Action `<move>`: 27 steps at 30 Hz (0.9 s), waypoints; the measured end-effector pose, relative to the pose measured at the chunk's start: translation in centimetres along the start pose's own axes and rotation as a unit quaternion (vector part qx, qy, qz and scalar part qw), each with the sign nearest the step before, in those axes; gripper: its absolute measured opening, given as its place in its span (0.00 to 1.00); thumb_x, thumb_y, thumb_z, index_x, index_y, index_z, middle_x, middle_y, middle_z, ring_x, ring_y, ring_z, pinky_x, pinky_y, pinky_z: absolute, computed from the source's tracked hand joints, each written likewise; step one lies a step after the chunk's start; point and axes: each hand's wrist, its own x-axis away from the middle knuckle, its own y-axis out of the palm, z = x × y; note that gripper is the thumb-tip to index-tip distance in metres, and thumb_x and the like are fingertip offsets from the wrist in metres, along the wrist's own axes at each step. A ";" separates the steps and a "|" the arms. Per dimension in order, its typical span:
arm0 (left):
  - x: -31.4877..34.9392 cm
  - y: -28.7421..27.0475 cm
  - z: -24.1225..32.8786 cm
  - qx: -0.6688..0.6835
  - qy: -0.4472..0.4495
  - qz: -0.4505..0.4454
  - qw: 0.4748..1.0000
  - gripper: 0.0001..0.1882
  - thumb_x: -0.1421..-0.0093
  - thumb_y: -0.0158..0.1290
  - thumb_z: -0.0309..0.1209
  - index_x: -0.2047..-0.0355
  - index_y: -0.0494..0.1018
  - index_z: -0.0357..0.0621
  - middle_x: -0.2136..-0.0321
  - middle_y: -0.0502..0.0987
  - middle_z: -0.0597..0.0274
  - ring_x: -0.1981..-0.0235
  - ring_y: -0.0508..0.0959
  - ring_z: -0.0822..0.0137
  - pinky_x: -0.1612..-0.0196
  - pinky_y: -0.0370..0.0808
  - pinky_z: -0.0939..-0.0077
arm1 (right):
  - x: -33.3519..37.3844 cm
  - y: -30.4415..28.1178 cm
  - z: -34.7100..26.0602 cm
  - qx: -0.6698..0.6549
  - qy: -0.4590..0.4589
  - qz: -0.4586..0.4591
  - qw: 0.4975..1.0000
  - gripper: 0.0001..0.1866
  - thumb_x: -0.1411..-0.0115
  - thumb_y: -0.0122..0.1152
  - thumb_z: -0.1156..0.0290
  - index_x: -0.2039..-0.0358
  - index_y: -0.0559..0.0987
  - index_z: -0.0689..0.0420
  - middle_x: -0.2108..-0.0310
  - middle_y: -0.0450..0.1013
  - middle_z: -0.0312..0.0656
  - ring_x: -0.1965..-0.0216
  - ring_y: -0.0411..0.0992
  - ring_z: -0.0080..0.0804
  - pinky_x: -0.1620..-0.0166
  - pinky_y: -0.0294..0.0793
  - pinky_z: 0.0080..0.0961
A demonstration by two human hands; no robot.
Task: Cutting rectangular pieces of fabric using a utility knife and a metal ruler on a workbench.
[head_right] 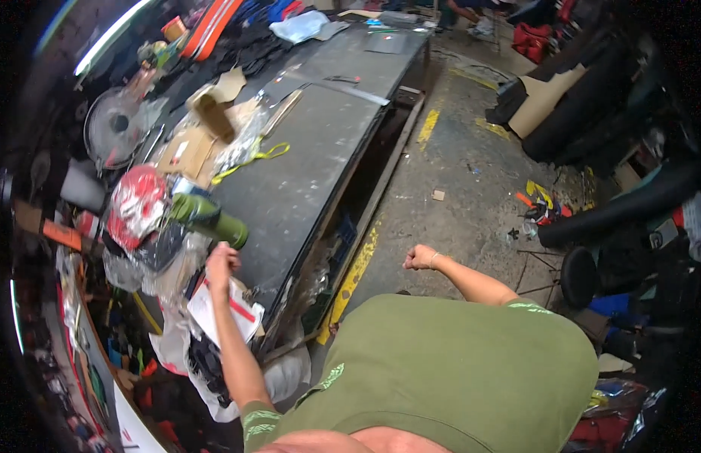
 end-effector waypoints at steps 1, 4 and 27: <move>0.2 6.9 2.2 -0.038 -0.015 -0.029 0.999 0.16 0.30 0.50 0.40 0.66 0.77 0.40 0.77 0.75 0.69 0.77 0.72 0.78 0.70 0.73 0.81 | 1.1 -0.7 1.3 -0.002 -0.004 0.029 1.000 0.13 0.49 0.72 0.57 0.75 0.83 0.54 0.77 0.78 0.35 0.75 0.75 0.25 0.67 0.75 0.27; 3.2 20.0 1.2 0.017 -0.053 -0.162 0.985 0.08 0.40 0.62 0.29 0.63 0.76 0.42 0.73 0.74 0.72 0.73 0.72 0.79 0.67 0.71 0.83 | 5.1 -2.7 0.8 -0.031 -0.018 0.056 0.998 0.12 0.47 0.73 0.60 0.73 0.82 0.55 0.76 0.78 0.34 0.73 0.75 0.22 0.67 0.75 0.25; -22.9 52.0 4.1 0.313 -0.329 -0.238 0.858 0.26 0.35 0.53 0.54 0.51 0.75 0.45 0.56 0.77 0.60 0.53 0.77 0.58 0.51 0.78 0.54 | -5.1 -26.6 0.3 0.056 -0.042 0.211 0.975 0.36 0.36 0.52 0.43 0.33 0.65 0.50 0.34 0.62 0.50 0.35 0.62 0.50 0.34 0.59 0.46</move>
